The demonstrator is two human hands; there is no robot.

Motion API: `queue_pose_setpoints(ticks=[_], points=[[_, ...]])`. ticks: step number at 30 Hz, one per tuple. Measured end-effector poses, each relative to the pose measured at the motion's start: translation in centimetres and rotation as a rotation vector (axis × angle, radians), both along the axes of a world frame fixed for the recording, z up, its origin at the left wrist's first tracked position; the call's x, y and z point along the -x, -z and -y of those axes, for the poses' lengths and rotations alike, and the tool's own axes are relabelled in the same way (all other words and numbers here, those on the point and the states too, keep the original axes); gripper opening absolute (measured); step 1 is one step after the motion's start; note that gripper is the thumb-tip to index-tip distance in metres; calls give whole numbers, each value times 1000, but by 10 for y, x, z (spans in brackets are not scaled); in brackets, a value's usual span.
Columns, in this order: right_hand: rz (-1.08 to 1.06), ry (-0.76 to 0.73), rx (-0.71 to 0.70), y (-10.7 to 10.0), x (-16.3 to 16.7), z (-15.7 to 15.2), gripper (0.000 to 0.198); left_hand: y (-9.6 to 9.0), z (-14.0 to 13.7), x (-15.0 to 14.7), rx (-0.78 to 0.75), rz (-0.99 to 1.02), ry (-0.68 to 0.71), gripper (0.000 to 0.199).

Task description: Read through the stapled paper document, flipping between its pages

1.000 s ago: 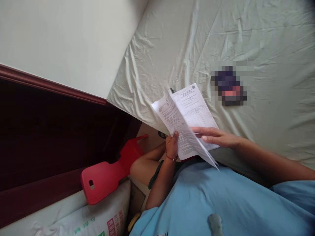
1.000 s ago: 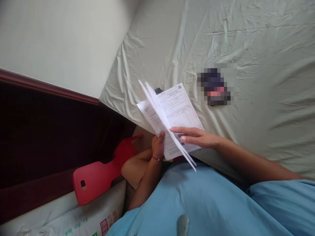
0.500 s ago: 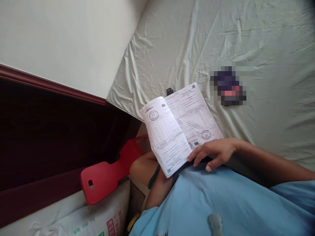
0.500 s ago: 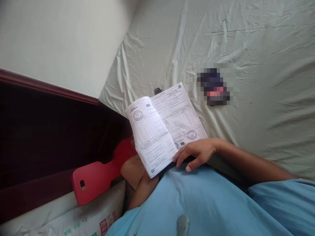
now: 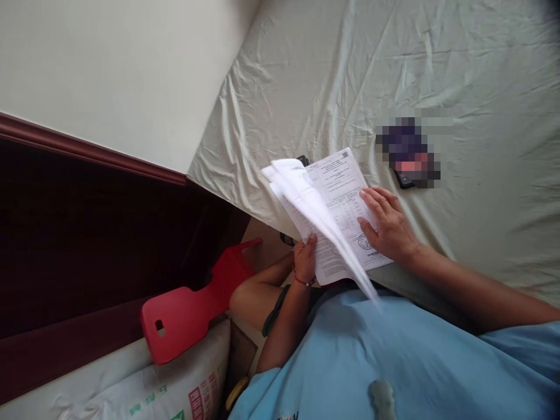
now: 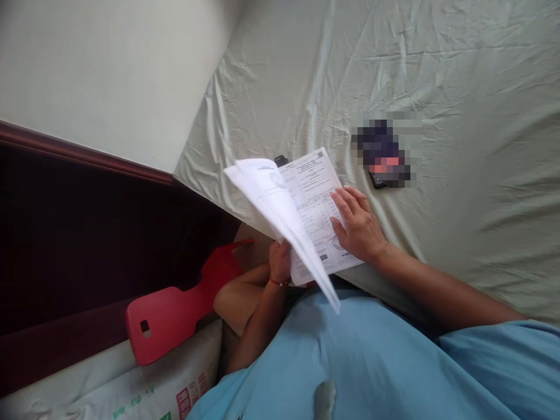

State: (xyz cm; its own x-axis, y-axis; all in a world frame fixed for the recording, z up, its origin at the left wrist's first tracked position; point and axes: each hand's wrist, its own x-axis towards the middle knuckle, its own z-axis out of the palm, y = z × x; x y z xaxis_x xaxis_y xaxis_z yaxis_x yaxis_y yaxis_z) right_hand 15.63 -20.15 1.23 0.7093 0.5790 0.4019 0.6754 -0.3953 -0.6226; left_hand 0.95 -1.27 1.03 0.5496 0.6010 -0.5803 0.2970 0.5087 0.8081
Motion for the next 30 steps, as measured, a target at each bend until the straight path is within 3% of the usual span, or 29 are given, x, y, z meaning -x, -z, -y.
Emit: queue_pose_setpoints(ticks=[3, 9, 24, 30], points=[[-53, -6, 75, 10, 3, 1, 64, 3, -1, 1, -48, 84, 27, 55], [-138, -10, 142, 24, 4, 4, 66, 7, -3, 4, -36, 120, 50, 53], [-87, 35, 159, 31, 5, 4, 63, 0, 0, -1, -30, 110, 35, 57], [-55, 17, 113, 21, 4, 4, 56, 0, 0, -1, -21, 134, 52, 56]])
